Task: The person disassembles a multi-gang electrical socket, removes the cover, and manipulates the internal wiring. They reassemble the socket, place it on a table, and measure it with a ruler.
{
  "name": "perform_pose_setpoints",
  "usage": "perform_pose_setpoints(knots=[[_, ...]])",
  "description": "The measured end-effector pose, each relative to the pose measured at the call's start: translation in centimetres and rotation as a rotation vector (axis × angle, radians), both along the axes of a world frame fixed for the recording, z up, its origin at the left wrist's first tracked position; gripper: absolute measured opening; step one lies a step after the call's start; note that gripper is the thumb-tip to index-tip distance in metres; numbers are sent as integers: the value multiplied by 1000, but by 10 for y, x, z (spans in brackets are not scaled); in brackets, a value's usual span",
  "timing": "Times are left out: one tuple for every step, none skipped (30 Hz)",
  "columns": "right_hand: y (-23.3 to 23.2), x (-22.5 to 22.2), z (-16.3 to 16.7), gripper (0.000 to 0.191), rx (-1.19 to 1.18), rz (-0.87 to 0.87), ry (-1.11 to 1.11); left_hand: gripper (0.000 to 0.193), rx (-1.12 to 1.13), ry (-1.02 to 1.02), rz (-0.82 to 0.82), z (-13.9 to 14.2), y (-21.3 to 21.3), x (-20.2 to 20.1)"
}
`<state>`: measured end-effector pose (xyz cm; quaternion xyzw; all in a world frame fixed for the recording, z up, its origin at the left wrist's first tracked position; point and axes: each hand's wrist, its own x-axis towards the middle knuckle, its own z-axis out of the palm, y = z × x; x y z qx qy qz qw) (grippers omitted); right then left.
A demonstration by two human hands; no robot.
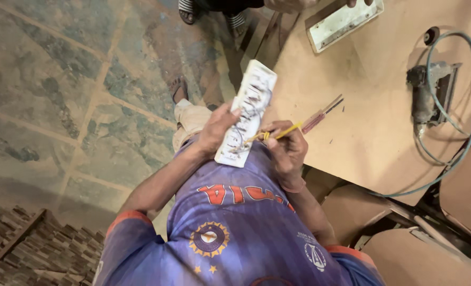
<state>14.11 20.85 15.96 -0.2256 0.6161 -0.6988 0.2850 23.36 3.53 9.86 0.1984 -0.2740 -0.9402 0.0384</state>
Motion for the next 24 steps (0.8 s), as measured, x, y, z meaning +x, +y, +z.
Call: perform_pose_setpoints(knots=[[4, 1, 1, 10, 18, 6, 6, 49, 29, 22, 32, -1, -2, 2], [7, 1, 2, 12, 35, 13, 11, 51, 59, 44, 64, -2, -5, 3], [8, 1, 2, 12, 33, 47, 69, 52, 86, 67, 96, -3, -9, 5], [9, 1, 2, 12, 31, 79, 128, 53, 84, 81, 118, -3, -11, 6], [10, 1, 2, 13, 30, 110, 185, 53, 83, 93, 138, -3, -13, 7], [11, 2, 4, 13, 48, 129, 243, 54, 81, 104, 159, -3, -15, 8], [12, 4, 6, 14, 67, 149, 301, 55, 82, 134, 172, -2, -17, 8], [12, 4, 7, 15, 83, 169, 360, 55, 81, 166, 185, -1, -19, 8], [12, 4, 8, 16, 50, 186, 409, 56, 80, 197, 199, 0, -21, 8], [11, 5, 9, 17, 17, 204, 457, 56, 91, 214, 211, 1, -22, 7], [11, 5, 10, 18, -16, 224, 505, 56, 101, 231, 224, 1, -23, 6], [10, 6, 12, 17, -18, 236, 528, 55, 111, 247, 238, 2, -24, 6], [9, 6, 13, 16, -20, 248, 550, 55, 121, 247, 249, 2, -24, 5], [8, 6, 14, 15, -23, 259, 573, 54, 132, 247, 260, 2, -25, 5], [8, 6, 15, 14, -15, 264, 577, 54, 142, 247, 271, 1, -24, 5], [7, 5, 16, 12, -8, 269, 582, 53, 155, 251, 276, 1, -24, 5], [6, 5, 17, 12, -1, 274, 588, 53, 168, 255, 282, 1, -24, 5], [5, 5, 18, 13, -11, 259, 586, 52, 180, 261, 288, 0, -25, 5], [4, 5, 18, 15, -19, 243, 583, 53, 176, 269, 294, -1, -26, 5], [4, 6, 20, 18, -26, 228, 577, 54, 173, 274, 299, -1, -27, 5], [4, 6, 21, 19, 8, 212, 627, 55, 171, 278, 305, -1, -28, 5], [4, 6, 22, 19, 41, 194, 679, 55, 175, 278, 307, -1, -29, 6], [4, 5, 23, 20, 74, 175, 731, 56, 179, 279, 308, -1, -31, 6], [3, 6, 23, 20, 61, 162, 703, 56, 184, 280, 308, 0, -32, 6]])
